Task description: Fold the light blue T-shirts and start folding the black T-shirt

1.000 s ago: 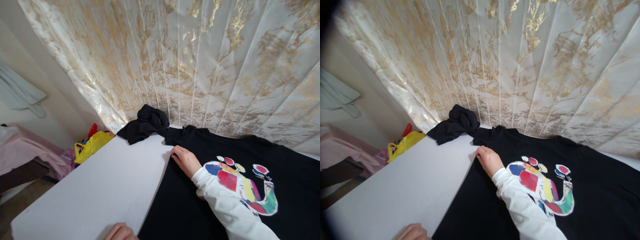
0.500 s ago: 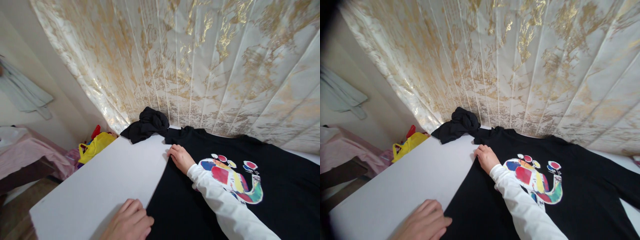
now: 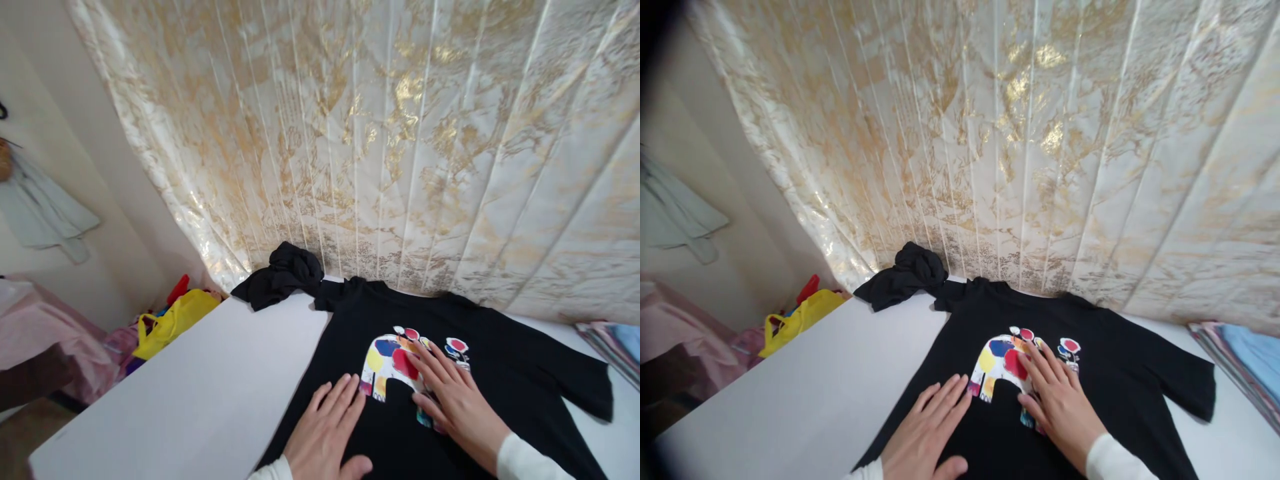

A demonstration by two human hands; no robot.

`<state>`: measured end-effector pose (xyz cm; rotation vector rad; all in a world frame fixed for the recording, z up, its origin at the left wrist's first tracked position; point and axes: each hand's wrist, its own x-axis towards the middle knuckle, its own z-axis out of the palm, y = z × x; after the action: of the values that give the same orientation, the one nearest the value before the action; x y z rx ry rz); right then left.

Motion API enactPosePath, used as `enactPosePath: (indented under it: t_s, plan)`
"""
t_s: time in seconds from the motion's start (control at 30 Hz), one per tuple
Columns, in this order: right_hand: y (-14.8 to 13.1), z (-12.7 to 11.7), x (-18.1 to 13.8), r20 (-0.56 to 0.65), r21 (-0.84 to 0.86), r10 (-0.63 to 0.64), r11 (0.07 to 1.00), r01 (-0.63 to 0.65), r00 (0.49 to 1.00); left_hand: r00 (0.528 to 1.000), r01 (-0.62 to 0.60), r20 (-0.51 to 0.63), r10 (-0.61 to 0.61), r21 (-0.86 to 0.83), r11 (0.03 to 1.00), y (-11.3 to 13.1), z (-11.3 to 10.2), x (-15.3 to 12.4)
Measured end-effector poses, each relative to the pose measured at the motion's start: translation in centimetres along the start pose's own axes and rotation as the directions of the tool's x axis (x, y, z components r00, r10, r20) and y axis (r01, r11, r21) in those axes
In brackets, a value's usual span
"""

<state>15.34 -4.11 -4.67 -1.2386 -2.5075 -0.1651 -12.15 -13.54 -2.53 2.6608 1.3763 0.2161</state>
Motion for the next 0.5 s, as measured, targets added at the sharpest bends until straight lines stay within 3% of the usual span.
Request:
enactPosePath:
  t_s: [0.13, 0.33, 0.43, 0.5]
  plan:
    - [1.6, 0.1, -5.3, -0.064, -0.123, 0.039, 0.991, -0.047, 0.997, 0.999, 0.005, -0.042, -0.005, -0.001, 1.0, -0.1, 1.2, -1.2]
    - [0.7, 0.0, -6.8, -0.17, -0.182, 0.04, 0.981, -0.071, 0.985, 0.963, 0.159, 0.231, -0.136, -0.087, 0.983, 0.7, -1.0, -0.9]
    - [0.1, 0.0, -6.9, -0.196, -0.204, 0.041, 0.976, -0.082, 0.98, 0.957, 0.274, 0.133, -0.258, -0.125, 0.954, 1.5, -2.8, 1.8]
    - [0.0, 0.0, -7.0, -0.226, -0.225, 0.027, 0.971, -0.079, 0.974, 0.96, 0.277, 0.068, -0.271, -0.13, 0.952, 2.1, -3.4, 4.3]
